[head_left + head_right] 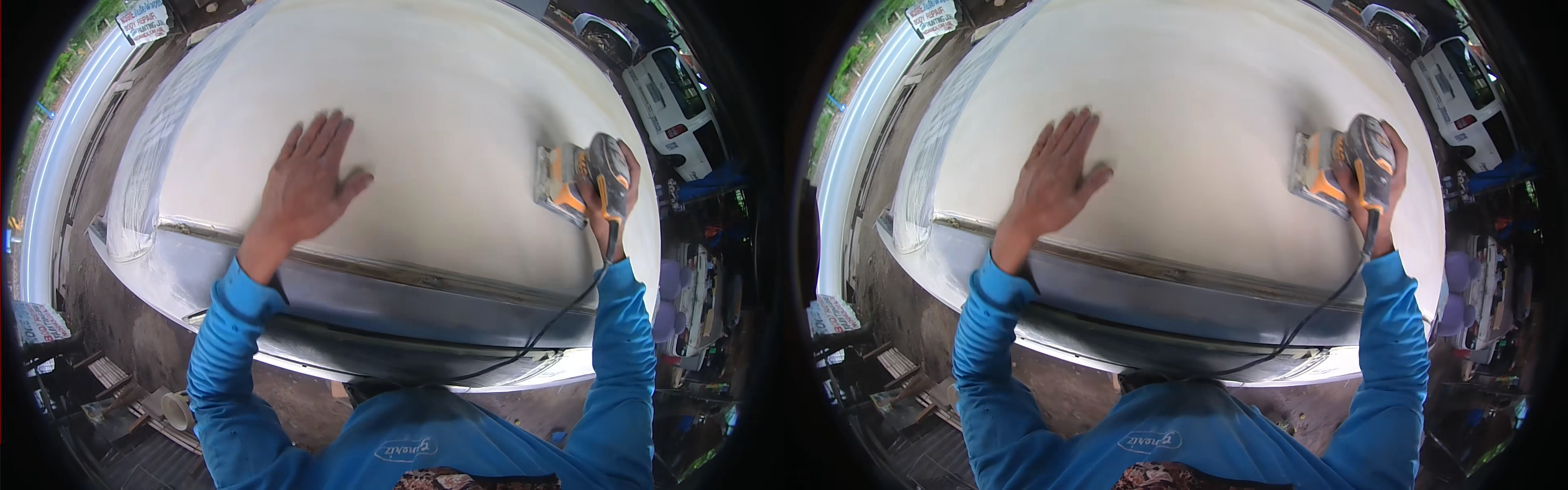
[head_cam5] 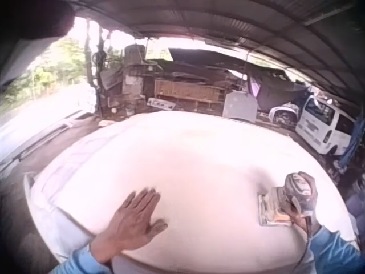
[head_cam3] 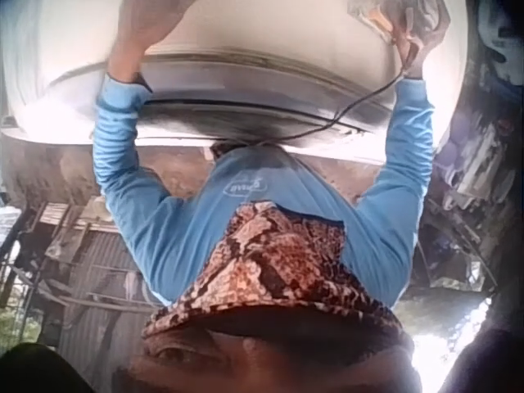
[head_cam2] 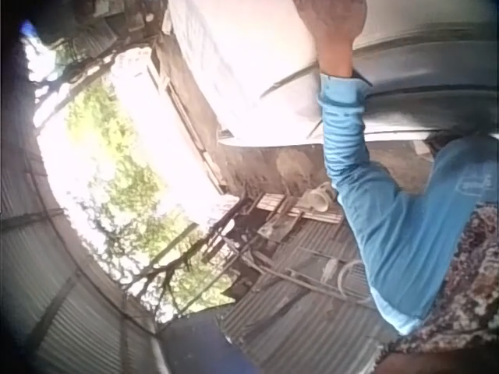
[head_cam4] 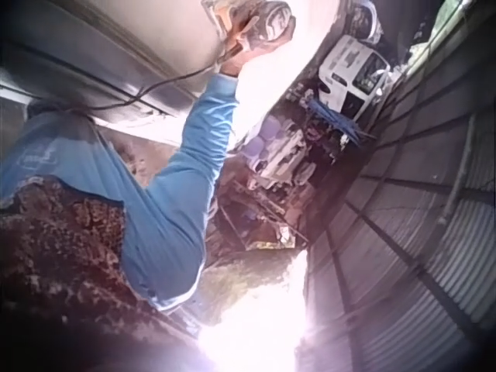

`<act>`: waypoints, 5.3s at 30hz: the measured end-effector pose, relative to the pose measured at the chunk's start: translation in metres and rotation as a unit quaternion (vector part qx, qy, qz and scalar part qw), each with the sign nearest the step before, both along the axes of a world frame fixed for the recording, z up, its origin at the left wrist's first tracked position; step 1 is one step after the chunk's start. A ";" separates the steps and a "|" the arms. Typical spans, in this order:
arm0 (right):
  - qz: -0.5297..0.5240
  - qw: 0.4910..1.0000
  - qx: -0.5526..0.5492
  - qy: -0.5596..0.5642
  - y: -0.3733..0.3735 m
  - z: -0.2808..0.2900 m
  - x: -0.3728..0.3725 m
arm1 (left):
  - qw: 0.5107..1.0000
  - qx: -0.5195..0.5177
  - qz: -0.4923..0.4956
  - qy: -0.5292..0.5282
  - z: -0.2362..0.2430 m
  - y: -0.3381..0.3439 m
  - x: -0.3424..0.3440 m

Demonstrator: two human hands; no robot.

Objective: Sanding the roof of a car using an electric orbital sander in preparation for bodywork.

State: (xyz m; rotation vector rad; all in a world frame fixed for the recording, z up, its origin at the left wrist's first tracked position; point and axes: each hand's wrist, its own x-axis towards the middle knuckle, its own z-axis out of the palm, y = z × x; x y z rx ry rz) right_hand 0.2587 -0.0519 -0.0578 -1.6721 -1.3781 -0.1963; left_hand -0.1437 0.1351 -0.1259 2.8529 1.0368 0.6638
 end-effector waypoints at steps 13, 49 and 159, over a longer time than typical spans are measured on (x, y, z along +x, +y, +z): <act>0.231 0.972 0.039 0.010 0.281 -0.005 -0.143 | 0.982 -0.037 0.174 0.064 -0.013 0.165 -0.005; 0.283 0.958 0.028 0.025 0.217 -0.004 -0.200 | 0.970 -0.113 0.209 0.041 -0.024 0.223 -0.063; 0.224 0.956 -0.182 -0.048 -0.046 -0.019 -0.042 | 0.964 -0.119 0.227 -0.072 0.104 0.106 -0.087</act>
